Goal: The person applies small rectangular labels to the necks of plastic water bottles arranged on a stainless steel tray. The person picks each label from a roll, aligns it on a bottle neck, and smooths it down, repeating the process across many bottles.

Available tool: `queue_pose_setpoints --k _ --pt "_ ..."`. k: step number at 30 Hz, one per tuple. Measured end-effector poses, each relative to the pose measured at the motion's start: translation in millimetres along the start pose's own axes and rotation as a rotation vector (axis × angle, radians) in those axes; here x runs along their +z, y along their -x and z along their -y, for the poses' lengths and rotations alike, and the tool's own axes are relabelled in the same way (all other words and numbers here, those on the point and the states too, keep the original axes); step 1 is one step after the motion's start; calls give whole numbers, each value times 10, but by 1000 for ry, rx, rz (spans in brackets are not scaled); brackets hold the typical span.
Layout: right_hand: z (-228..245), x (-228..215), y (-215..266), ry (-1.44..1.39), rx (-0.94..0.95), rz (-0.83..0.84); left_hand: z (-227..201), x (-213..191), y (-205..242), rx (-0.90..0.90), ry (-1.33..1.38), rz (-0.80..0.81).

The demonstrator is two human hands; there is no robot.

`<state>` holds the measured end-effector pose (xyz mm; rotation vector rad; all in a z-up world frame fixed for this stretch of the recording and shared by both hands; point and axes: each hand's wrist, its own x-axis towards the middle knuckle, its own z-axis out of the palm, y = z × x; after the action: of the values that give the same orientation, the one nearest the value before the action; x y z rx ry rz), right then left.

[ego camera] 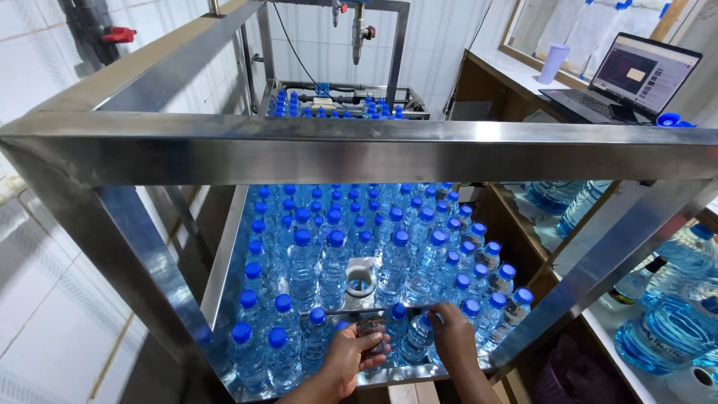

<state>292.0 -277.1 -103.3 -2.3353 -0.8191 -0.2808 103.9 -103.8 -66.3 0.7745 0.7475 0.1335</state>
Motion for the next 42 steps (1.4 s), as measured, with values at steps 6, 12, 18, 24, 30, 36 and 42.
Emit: queue_pose_setpoints --k 6,12,18,24,30,36,42 --pt "166 -36 294 -76 -50 -199 -101 56 90 2 -61 11" --pt "352 -106 423 167 169 416 -62 116 29 9 -55 -22" --pt "283 -205 431 196 220 409 128 188 -152 74 -56 -65" --pt "590 -468 366 -565 283 321 324 289 -185 89 1 -51" --pt "530 -315 277 -868 363 333 302 329 -123 87 54 -47" --pt "486 -237 263 -809 361 507 312 311 -83 117 55 -71" --pt "507 -184 282 -865 385 379 240 368 141 89 36 -116"
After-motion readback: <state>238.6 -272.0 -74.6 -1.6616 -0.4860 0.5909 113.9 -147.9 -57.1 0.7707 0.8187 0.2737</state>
